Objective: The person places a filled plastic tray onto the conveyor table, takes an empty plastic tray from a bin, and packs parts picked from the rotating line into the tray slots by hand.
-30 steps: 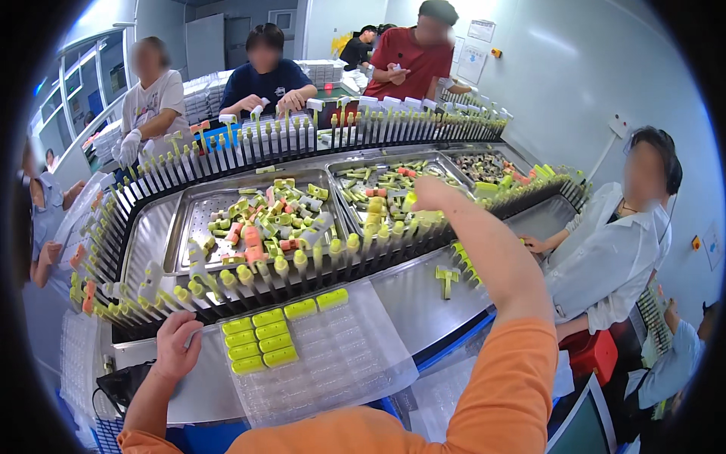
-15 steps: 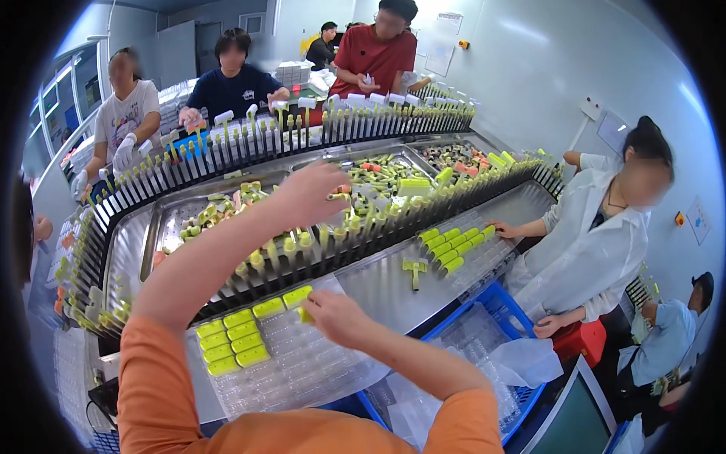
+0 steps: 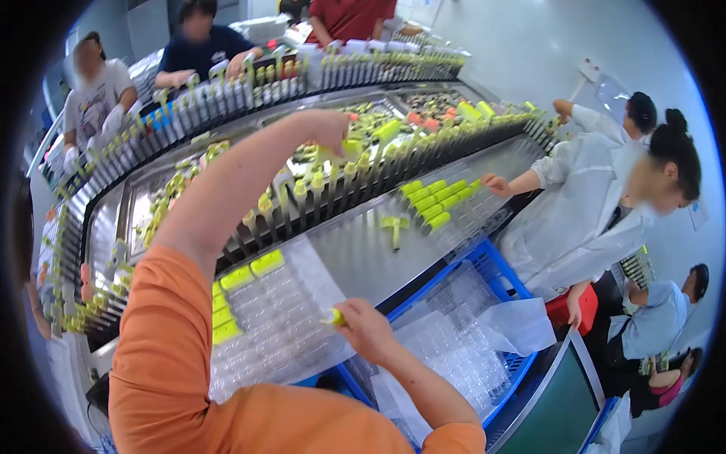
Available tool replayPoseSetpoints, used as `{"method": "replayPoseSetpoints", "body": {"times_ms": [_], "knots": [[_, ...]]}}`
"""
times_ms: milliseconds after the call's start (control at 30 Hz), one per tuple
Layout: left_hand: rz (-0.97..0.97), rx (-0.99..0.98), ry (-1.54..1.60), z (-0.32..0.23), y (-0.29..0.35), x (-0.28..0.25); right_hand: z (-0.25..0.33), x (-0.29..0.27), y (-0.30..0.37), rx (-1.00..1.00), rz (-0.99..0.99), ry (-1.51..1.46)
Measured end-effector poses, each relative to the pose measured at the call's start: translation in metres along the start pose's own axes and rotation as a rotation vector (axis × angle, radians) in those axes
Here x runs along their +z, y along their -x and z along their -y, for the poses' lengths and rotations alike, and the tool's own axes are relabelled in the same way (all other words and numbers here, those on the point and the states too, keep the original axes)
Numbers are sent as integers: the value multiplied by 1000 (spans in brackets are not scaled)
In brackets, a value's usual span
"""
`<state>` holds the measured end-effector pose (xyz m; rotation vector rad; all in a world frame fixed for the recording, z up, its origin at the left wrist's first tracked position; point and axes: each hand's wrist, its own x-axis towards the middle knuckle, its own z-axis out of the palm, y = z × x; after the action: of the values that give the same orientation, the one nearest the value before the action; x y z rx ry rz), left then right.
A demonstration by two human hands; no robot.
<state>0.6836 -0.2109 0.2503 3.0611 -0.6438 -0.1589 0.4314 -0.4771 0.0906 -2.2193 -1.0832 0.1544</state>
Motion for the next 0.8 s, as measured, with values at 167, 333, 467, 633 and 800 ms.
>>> {"method": "replayPoseSetpoints", "body": {"times_ms": [167, 333, 467, 633, 800], "knots": [[-48, -50, -123, -24, 59, 13, -9, 6, -18, 33, -79, 9], [-592, 42, -385, -21, 139, 51, 10, 37, -75, -103, -91, 41], [-596, 12, -58, -63, 240, 73, 11, 60, -121, -361, -105, 189], [-463, -253, 187, -73, 330, 185, -4, 92, -147, -530, 7, 338], [-400, -347, 152, -75, 327, 249, -5, 119, -142, -352, 97, 381]]}}
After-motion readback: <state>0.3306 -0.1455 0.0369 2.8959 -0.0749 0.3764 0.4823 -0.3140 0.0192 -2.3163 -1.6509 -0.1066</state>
